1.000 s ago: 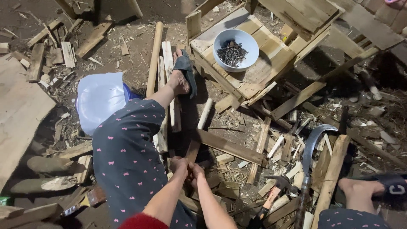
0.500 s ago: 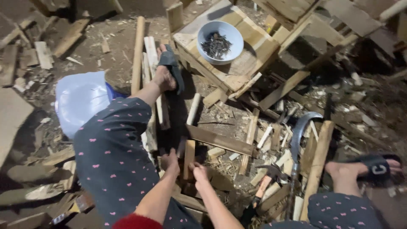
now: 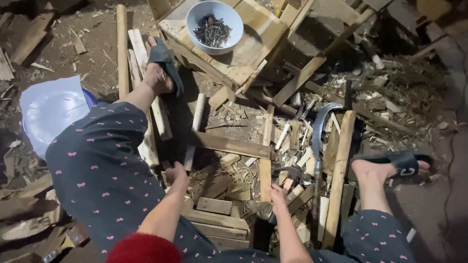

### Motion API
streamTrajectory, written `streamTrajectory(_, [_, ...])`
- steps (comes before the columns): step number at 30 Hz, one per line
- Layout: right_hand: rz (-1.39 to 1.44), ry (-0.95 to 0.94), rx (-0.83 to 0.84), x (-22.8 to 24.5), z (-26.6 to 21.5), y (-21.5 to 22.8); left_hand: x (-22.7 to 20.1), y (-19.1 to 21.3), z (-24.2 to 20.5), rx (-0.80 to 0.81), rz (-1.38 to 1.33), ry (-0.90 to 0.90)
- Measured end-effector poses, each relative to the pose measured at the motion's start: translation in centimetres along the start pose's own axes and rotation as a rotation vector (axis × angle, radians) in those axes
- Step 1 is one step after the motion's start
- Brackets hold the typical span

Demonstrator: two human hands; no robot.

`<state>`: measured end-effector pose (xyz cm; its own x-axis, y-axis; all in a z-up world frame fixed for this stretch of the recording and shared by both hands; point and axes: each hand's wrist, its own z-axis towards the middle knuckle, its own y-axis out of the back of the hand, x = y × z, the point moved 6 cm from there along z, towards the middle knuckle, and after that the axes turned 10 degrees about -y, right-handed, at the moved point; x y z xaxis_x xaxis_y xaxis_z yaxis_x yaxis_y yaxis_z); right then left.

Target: The person sits on the floor and uses a hammer to pry nails out of a wooden plank. They repeatedly lift the plank, position the hammer under the nail heads, and lever them out, placing the removed nails into a white bowl.

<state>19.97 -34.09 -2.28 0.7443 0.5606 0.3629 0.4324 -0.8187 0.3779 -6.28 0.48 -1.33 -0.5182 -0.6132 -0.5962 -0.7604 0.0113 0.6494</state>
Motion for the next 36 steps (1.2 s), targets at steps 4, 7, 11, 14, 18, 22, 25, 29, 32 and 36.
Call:
streamTrajectory(4, [0.025, -0.003, -0.125, -2.7, 5.8, -1.1, -1.0, 0.7, -1.7, 0.034, -0.246, 0.101])
streamTrajectory(7, [0.112, -0.036, -0.078, -1.5, 4.8, -1.8, 0.3, -1.4, 1.2, 0.040, -0.166, 0.061])
streamTrajectory(11, [0.270, -0.120, 0.062, -1.0, 1.9, -1.9, 2.1, -1.9, 2.5, 0.063, -0.209, 0.078])
streamTrajectory(14, [0.254, -0.132, 0.091, -0.5, 0.9, -2.1, 2.0, -1.9, 2.7, 0.082, -0.186, 0.004])
streamTrajectory(18, [0.229, -0.147, 0.110, -0.4, 0.9, -2.1, 3.0, -2.7, 3.5, 0.084, -0.189, 0.039])
streamTrajectory(22, [0.234, -0.175, 0.127, -0.2, 0.6, -2.3, 3.9, -3.2, 4.3, 0.077, -0.128, -0.010])
streamTrajectory(25, [0.246, -0.191, 0.138, -1.3, 2.5, -2.2, 4.0, -3.1, 4.0, 0.043, -0.066, -0.057])
streamTrajectory(29, [0.258, -0.194, 0.157, -1.7, 4.0, -2.4, 2.6, -1.3, 3.5, -0.001, -0.041, -0.084])
streamTrajectory(32, [0.258, -0.194, 0.159, -1.2, 2.8, -2.1, -2.9, -1.7, 1.4, -0.016, 0.122, -0.451])
streamTrajectory(36, [0.261, -0.201, 0.218, 0.5, -0.7, -2.3, -7.5, -4.7, 3.2, 0.141, 0.183, -0.684])
